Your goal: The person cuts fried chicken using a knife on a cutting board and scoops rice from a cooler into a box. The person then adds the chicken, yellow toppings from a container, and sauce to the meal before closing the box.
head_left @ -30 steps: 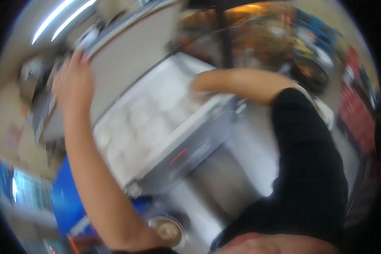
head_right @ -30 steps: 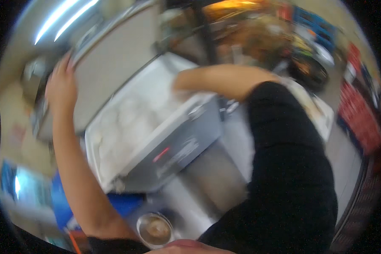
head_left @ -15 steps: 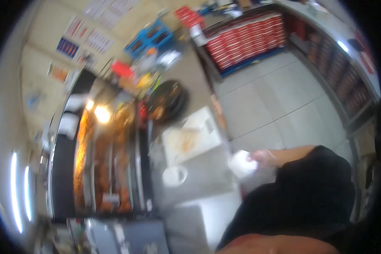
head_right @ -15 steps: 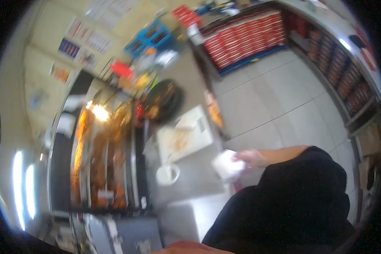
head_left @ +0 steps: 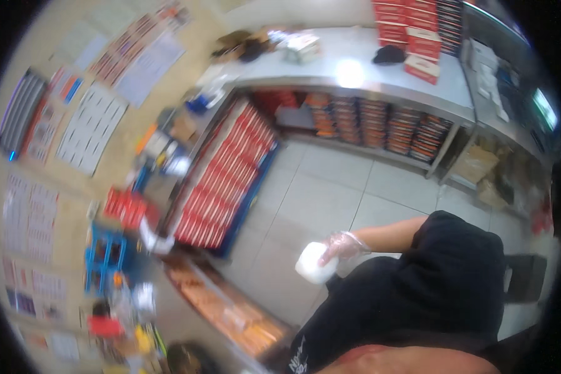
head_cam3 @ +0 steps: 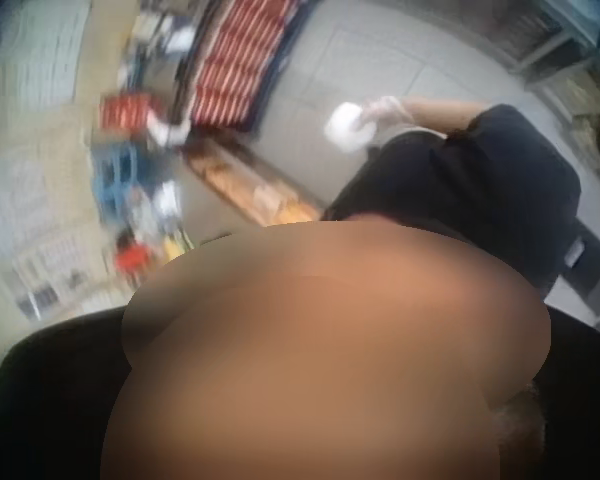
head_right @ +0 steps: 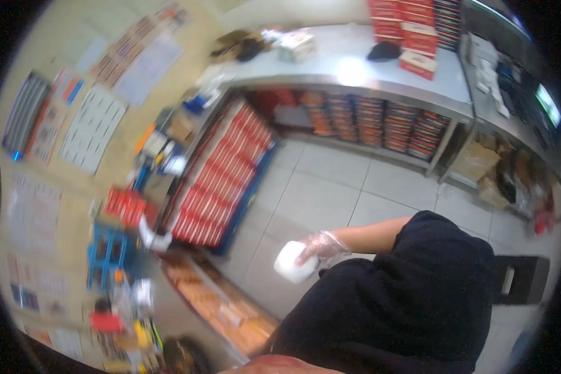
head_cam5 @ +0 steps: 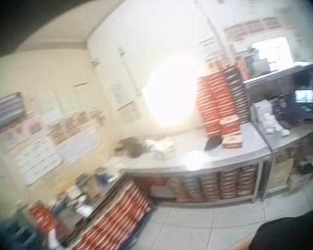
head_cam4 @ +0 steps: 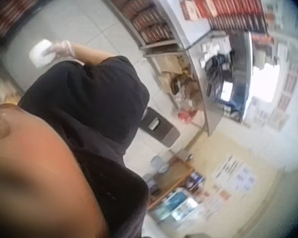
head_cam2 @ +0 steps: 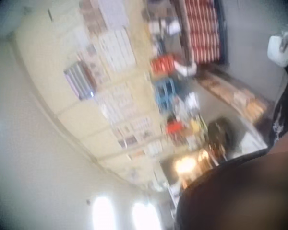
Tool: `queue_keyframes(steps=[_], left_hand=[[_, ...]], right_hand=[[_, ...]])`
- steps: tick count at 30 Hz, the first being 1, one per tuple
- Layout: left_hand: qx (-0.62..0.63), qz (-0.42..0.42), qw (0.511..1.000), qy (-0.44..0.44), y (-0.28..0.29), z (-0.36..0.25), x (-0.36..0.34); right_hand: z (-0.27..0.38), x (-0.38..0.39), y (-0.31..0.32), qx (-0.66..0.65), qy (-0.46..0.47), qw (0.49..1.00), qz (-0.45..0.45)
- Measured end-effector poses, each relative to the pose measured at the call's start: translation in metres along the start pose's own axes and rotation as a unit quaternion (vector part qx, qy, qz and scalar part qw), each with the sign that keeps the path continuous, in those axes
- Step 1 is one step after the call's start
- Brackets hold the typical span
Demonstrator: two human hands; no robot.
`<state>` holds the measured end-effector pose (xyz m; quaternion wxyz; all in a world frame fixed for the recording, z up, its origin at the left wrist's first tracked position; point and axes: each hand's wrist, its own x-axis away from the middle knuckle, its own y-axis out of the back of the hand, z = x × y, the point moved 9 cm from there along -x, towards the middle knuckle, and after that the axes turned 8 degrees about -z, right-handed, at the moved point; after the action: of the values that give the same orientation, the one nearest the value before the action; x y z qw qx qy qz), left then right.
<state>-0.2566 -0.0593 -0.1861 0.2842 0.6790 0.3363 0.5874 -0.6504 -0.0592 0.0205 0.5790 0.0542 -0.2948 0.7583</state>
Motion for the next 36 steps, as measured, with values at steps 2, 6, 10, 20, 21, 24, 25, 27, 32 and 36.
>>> queue_keyframes(steps=[2, 6, 10, 20, 21, 24, 25, 27, 32, 36], left_hand=[[-0.064, 0.035, 0.997, -0.024, 0.027, -0.041, -0.073], [-0.233, 0.075, 0.965, -0.092, 0.100, -0.147, -0.203], [-0.386, -0.041, 0.879, -0.278, 0.194, -0.424, -0.299], [-0.015, -0.195, 0.486, -0.852, 0.058, -1.206, -0.012], [0.014, -0.190, 0.476, -0.858, 0.033, -1.237, 0.004], [0.007, -0.205, 0.446, -0.871, -0.027, -1.283, 0.011], [0.012, -0.199, 0.454, -0.868, -0.039, -1.292, 0.011], [0.024, -0.183, 0.409, -0.894, -0.042, -1.294, 0.016], [0.028, 0.075, 0.525, -0.847, 0.008, -1.210, -0.006], [-0.029, 0.138, 0.536, -0.832, 0.106, -1.067, 0.007]], right_hand=[[0.025, -0.002, 0.057, -0.030, 0.005, 0.998, -0.055], [-0.017, -0.008, 0.208, -0.082, 0.012, 0.971, -0.223], [-0.012, 0.063, 0.316, -0.298, 0.065, 0.877, -0.370], [-0.022, 0.161, 0.555, -0.427, 0.204, 0.737, -0.482], [-0.023, 0.175, 0.566, -0.440, 0.195, 0.728, -0.489], [-0.019, 0.216, 0.584, -0.403, 0.115, 0.750, -0.512], [-0.020, 0.228, 0.589, -0.431, 0.105, 0.734, -0.515], [-0.050, 0.232, 0.619, -0.436, 0.096, 0.731, -0.516], [0.047, 0.228, 0.682, -0.110, -0.028, 0.786, -0.608], [0.125, 0.153, 0.687, -0.016, 0.063, 0.876, -0.477]])
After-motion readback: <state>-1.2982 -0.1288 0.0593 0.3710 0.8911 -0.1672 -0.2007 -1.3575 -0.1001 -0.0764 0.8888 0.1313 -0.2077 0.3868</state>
